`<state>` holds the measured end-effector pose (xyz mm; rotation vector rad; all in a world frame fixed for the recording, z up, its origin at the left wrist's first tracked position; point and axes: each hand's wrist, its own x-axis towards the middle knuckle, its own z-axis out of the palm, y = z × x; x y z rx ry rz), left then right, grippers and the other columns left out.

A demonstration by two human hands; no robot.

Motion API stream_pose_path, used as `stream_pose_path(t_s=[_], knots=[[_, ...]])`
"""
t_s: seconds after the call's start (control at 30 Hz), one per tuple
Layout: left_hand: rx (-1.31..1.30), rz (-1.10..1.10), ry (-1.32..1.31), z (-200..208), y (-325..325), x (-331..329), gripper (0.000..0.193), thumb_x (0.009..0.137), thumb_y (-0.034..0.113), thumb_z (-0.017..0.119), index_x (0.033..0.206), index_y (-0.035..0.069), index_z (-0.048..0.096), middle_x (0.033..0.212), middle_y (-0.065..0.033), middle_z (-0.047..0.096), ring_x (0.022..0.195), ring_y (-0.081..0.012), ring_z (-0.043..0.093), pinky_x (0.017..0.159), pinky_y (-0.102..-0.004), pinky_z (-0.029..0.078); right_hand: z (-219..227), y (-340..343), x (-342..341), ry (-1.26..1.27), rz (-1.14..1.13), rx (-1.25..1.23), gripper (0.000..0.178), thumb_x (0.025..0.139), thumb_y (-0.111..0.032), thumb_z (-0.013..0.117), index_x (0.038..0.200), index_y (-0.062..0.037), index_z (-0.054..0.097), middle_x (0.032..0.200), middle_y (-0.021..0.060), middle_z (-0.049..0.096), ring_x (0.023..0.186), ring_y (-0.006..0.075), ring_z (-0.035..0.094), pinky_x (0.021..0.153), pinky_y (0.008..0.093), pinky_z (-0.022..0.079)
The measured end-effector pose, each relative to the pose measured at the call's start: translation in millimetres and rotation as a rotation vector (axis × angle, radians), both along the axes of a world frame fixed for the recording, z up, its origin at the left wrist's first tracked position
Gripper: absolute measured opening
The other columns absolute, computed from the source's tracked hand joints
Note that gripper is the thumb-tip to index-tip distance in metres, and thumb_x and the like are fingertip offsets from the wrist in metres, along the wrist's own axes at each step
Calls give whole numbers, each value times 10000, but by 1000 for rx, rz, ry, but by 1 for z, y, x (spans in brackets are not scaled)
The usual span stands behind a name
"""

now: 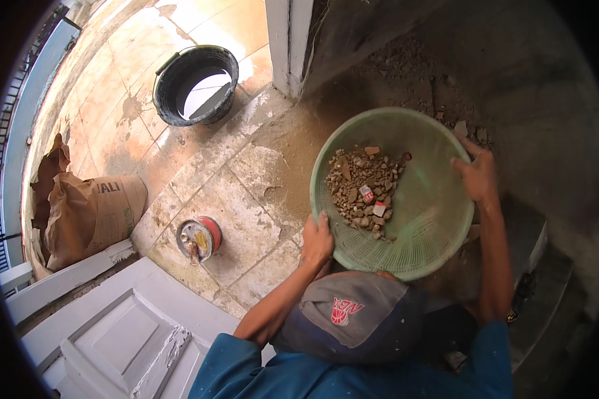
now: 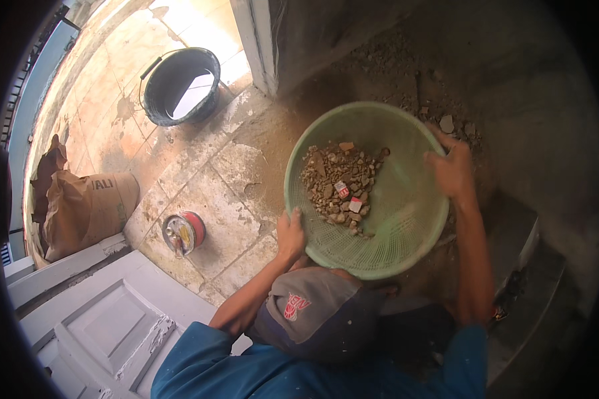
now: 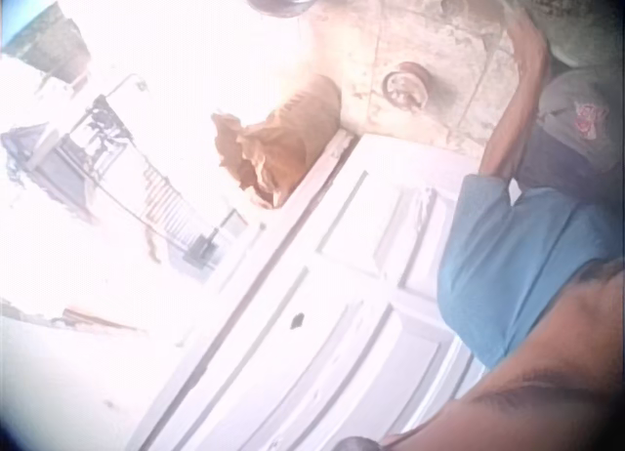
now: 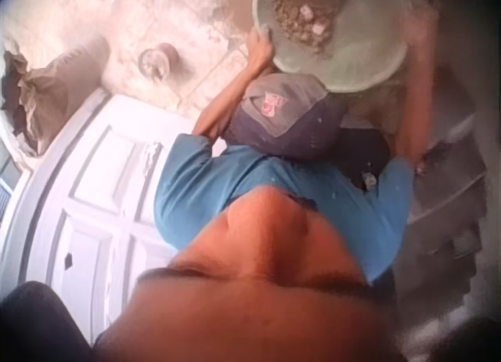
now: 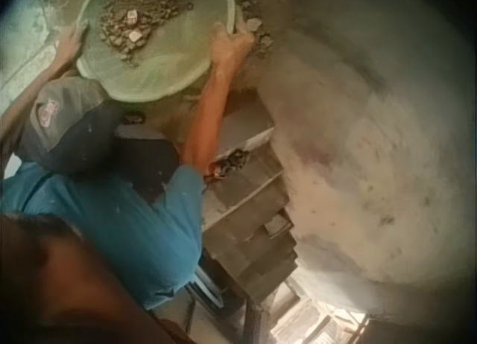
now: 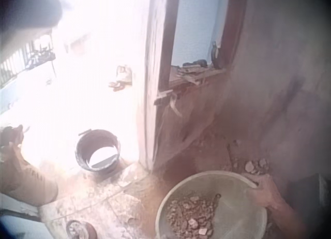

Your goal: The person uses a trowel to gather loose debris and small stones from a concrete floor into a green plastic sieve. They then shake the sieve to separate finer material from larger pieces, repeating the process to collect more debris.

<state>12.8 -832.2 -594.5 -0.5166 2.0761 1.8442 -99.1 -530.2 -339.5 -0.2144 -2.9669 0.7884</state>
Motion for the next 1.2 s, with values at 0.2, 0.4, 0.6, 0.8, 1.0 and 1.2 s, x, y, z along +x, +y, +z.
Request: stream_pose_path(t_s=[0.2, 0.4, 0.6, 0.8, 1.0, 1.2], knots=[[37, -6, -11, 9, -3, 2, 419, 1114, 276, 433, 1278, -50, 641, 1178, -277, 717, 1122, -390, 695, 981, -461, 506, 1, -4, -2, -205, -160, -139, 556, 897, 4, 643, 1451, -30, 636, 1304, 206, 723, 1175, 291, 709, 1079, 413, 518], [75, -30, 82, 24, -2, -18, 395, 1104, 233, 462, 1338, -41, 623, 1209, -261, 724, 1152, -365, 696, 1011, -449, 506, 4, -3, -2, -16, -89, -410, 553, 881, 11, 651, 1434, 18, 632, 1321, 225, 712, 1228, 314, 685, 1110, 431, 493], [-32, 25, 135, 24, 0, -8, 377, 1099, 282, 485, 1201, -51, 631, 1040, -285, 722, 976, -454, 708, 872, -491, 529, 8, 0, 1, -67, -52, -85, 568, 872, 13, 634, 1437, -43, 655, 1265, 200, 744, 1163, 297, 720, 1060, 396, 526], [-4, -39, -54, 13, 1, -12, 421, 1095, 285, 479, 1294, -58, 621, 1123, -285, 731, 1079, -446, 705, 926, -471, 525, 11, 2, 4, -124, -201, -215, 576, 854, 6, 661, 1430, -23, 654, 1294, 202, 732, 1207, 284, 690, 1095, 408, 490], [5, -23, 68, 3, 4, -11, 377, 1096, 262, 485, 1197, -67, 639, 1022, -255, 726, 955, -384, 705, 859, -474, 523, 5, 6, 7, 43, -146, -527, 546, 873, 9, 666, 1418, -21, 664, 1298, 192, 738, 1211, 298, 706, 1112, 431, 499], [-78, 51, 99, 5, -5, -11, 391, 1083, 290, 515, 1160, -71, 643, 982, -274, 715, 916, -408, 708, 825, -483, 525, -5, 7, 9, 76, 8, -18, 513, 930, 4, 625, 1441, -38, 649, 1187, 191, 764, 954, 239, 769, 897, 357, 618]])
